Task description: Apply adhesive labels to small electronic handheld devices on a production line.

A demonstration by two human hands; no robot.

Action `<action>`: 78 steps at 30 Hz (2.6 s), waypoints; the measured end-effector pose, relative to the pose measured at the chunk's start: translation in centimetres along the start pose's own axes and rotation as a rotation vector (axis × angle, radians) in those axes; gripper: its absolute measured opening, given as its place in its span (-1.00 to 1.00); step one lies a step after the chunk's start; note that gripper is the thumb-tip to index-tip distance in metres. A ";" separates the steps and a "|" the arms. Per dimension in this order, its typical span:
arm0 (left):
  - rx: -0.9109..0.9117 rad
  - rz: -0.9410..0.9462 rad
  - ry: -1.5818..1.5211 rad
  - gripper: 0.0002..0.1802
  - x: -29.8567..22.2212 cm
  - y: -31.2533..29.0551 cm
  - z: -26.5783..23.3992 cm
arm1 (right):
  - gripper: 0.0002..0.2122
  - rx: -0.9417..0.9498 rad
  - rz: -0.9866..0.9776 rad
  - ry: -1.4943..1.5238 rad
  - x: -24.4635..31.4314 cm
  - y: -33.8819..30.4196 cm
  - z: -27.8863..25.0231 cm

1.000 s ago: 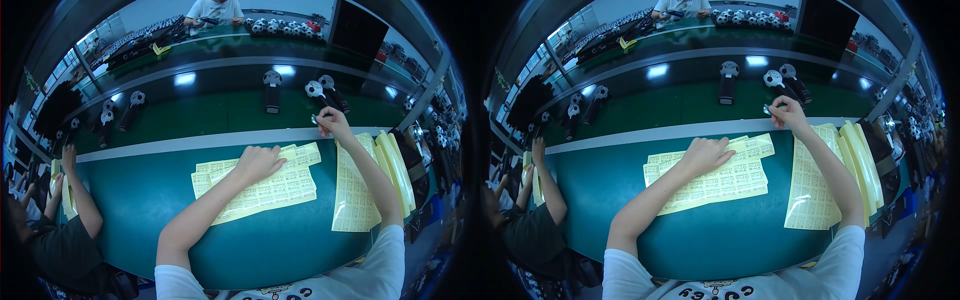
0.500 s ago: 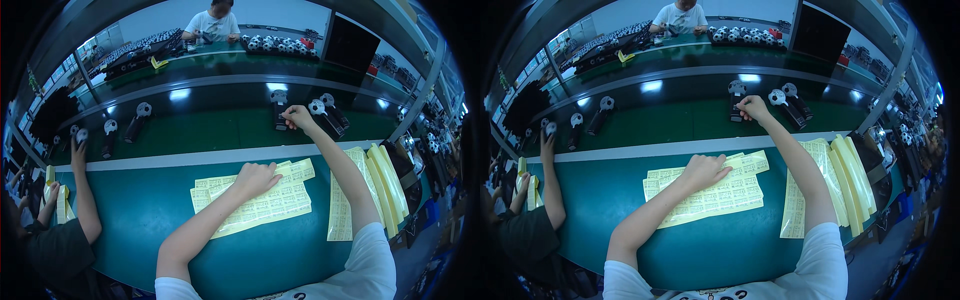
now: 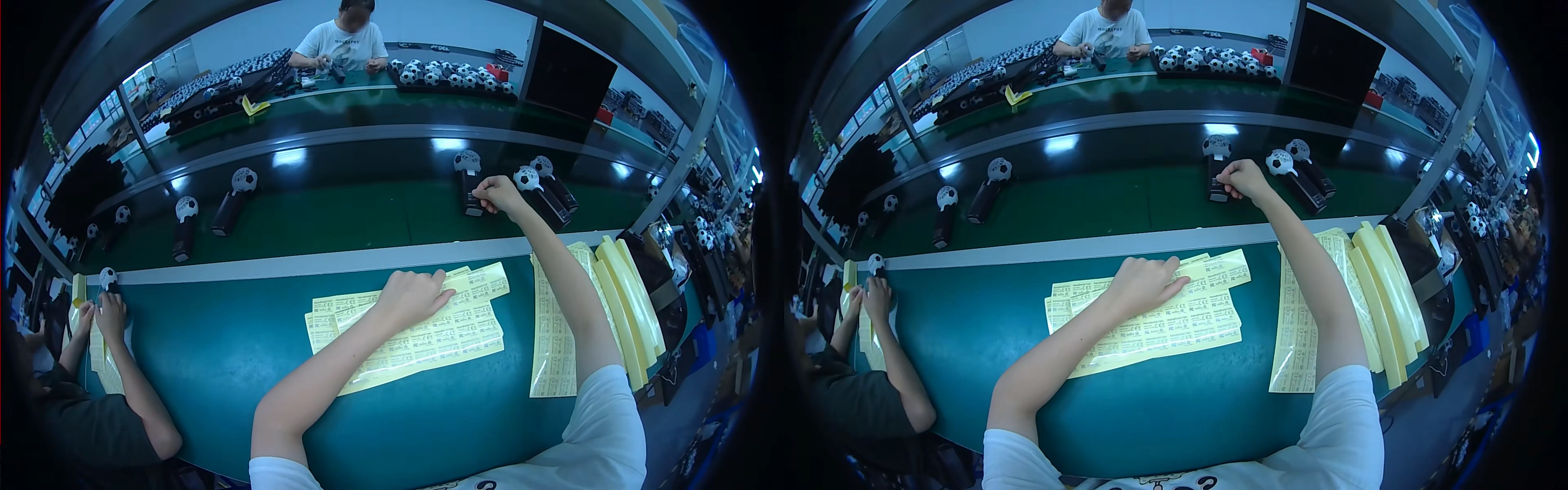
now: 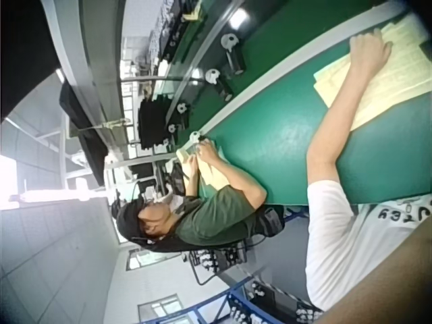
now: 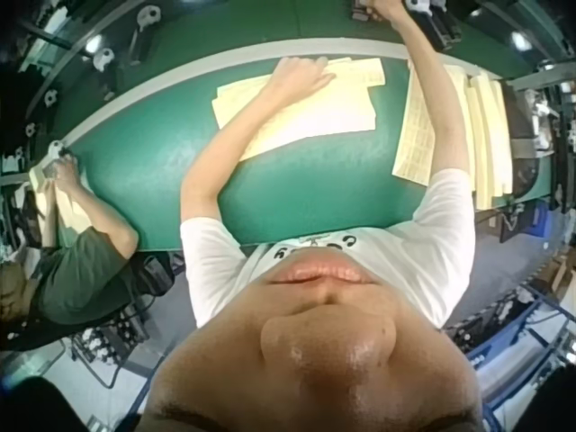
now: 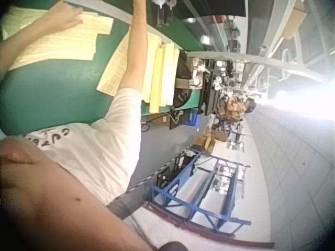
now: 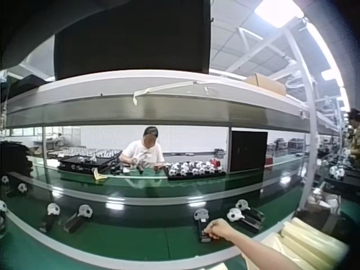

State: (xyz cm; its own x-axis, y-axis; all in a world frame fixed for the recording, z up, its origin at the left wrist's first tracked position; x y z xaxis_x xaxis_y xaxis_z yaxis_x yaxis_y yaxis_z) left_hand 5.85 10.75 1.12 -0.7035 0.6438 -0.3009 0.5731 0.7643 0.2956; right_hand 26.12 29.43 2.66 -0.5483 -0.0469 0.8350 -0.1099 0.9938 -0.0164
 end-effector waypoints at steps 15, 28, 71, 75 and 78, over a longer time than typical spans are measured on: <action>-0.027 0.011 0.015 -0.60 0.0 -0.1 0.1 | -0.91 -0.021 0.034 -0.067 -1.7 -0.4 -3.3; -0.023 -0.004 0.004 -0.60 -0.1 -0.1 0.1 | -0.60 -0.040 0.295 -0.302 -4.4 -1.5 -6.8; 0.012 0.010 0.029 -0.61 -0.1 0.1 0.2 | -0.90 0.195 -0.352 -0.161 1.4 -14.4 2.6; 0.011 -0.004 0.016 -0.61 0.0 0.2 0.2 | -0.84 0.106 -0.443 -0.122 1.6 -14.7 3.1; 0.018 -0.006 0.025 -0.62 -0.1 0.2 0.2 | -0.86 0.116 -0.436 -0.207 1.5 -14.7 2.9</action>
State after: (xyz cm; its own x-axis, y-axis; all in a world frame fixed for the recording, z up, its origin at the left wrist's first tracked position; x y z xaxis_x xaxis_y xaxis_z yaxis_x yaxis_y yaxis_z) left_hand 6.11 10.90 1.02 -0.7170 0.6387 -0.2793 0.5766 0.7686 0.2771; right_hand 24.50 14.51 2.60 -0.5827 -0.4866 0.6509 -0.4507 0.8600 0.2394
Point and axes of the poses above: each hand's wrist, its own y-axis towards the middle knuckle, its own z-axis out of the palm, x = y × z, the point moved 4 cm from there along y, towards the middle knuckle, and after that the axes turned 4 degrees about -y, right-handed, at the moved point
